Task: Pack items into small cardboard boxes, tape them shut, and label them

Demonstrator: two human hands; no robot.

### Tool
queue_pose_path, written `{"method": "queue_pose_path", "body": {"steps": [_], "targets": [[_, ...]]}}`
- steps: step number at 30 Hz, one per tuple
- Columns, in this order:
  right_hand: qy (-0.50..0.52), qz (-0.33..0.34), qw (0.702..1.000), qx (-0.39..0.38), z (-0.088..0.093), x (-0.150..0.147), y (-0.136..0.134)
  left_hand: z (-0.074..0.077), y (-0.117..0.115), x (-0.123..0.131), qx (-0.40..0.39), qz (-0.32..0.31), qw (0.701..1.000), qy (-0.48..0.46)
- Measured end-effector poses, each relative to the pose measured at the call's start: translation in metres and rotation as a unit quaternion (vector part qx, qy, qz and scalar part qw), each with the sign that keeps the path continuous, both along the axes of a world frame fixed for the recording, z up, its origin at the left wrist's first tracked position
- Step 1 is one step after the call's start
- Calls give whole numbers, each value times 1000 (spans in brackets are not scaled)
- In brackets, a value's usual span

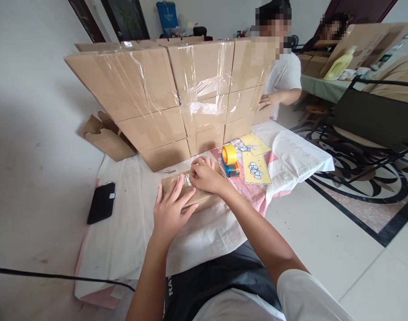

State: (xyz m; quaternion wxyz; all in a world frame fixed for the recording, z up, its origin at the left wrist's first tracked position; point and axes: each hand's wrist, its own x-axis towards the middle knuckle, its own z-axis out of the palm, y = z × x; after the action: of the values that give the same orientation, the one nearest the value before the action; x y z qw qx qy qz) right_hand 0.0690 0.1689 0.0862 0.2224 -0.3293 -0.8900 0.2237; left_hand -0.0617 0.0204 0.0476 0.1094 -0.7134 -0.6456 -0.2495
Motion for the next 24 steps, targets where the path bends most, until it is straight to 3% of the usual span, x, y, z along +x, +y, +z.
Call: {"method": "queue_pose_path", "body": {"steps": [3, 8, 12, 16, 24], "targets": [[-17, -37, 999, 13, -2, -1, -2, 0, -1, -1, 1, -7, 1000, -2], [-2, -183, 982, 35, -6, -6, 2, 1, -1, -1, -20, -15, 999, -28], [-7, -233, 972, 21, -7, -8, 7, 1, -2, -3, -6, -38, 998, -39], [12, -221, 975, 16, -6, -6, 8, 2, -4, -3, 2, -62, 998, -27], [56, -199, 978, -1, -6, 1, 5, 3, -4, 2, -12, -22, 997, 75]]}}
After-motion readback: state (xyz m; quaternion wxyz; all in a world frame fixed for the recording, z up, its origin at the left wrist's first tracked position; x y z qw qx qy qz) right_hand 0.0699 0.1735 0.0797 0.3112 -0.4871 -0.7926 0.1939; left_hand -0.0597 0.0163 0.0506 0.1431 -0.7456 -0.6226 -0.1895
